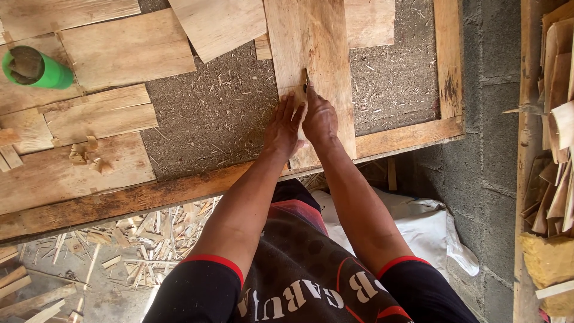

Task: Measure, cut, shape, and dry-fit sections of wood veneer onto a wooden panel framework at a workbench.

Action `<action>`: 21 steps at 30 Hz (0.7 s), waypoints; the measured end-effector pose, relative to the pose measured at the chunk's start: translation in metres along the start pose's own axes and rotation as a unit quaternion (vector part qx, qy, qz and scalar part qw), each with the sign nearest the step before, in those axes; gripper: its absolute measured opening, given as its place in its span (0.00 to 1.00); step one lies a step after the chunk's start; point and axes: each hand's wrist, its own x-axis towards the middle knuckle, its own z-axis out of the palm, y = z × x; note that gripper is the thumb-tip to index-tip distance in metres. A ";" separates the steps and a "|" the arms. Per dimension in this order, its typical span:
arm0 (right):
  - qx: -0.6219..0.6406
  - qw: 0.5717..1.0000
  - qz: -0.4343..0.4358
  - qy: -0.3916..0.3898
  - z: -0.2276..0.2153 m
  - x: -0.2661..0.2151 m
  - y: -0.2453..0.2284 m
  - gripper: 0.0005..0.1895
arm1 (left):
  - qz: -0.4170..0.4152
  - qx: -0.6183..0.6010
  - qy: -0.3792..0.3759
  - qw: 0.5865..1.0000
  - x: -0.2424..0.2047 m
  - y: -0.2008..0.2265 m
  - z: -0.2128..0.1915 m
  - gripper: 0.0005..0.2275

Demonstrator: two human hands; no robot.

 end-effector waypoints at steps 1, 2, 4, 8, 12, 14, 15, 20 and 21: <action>-0.007 1.000 0.007 -0.026 -0.004 -0.002 -0.002 0.42 | 0.002 -0.007 0.015 1.000 0.001 -0.001 0.004 0.52; -0.015 0.998 0.014 -0.052 -0.009 -0.005 -0.003 0.44 | 0.004 -0.014 0.030 0.999 0.003 -0.002 0.009 0.53; -0.027 0.998 0.014 -0.057 -0.002 -0.002 0.003 0.44 | 0.004 -0.015 0.035 0.999 0.003 -0.003 0.011 0.53; -0.045 0.997 0.002 -0.057 0.005 0.003 0.010 0.42 | 0.011 -0.006 0.055 0.998 0.004 -0.005 0.014 0.52; -0.025 0.998 0.006 -0.054 0.002 -0.003 0.010 0.44 | 0.009 -0.014 0.071 0.997 0.002 -0.003 0.011 0.52; -0.036 0.999 -0.025 -0.003 0.010 0.001 0.016 0.39 | 0.030 -0.013 0.103 0.994 -0.001 -0.003 0.007 0.50; -0.038 0.999 -0.027 -0.005 0.015 0.001 0.021 0.39 | 0.028 -0.015 0.103 0.994 -0.006 -0.004 0.008 0.50; -0.175 0.974 -0.089 0.108 0.028 0.023 0.037 0.37 | 0.073 -0.067 0.207 0.973 -0.021 -0.007 0.002 0.47; -0.175 0.974 -0.092 0.109 0.009 0.024 0.024 0.37 | 0.071 -0.066 0.209 0.973 -0.022 -0.006 -0.002 0.47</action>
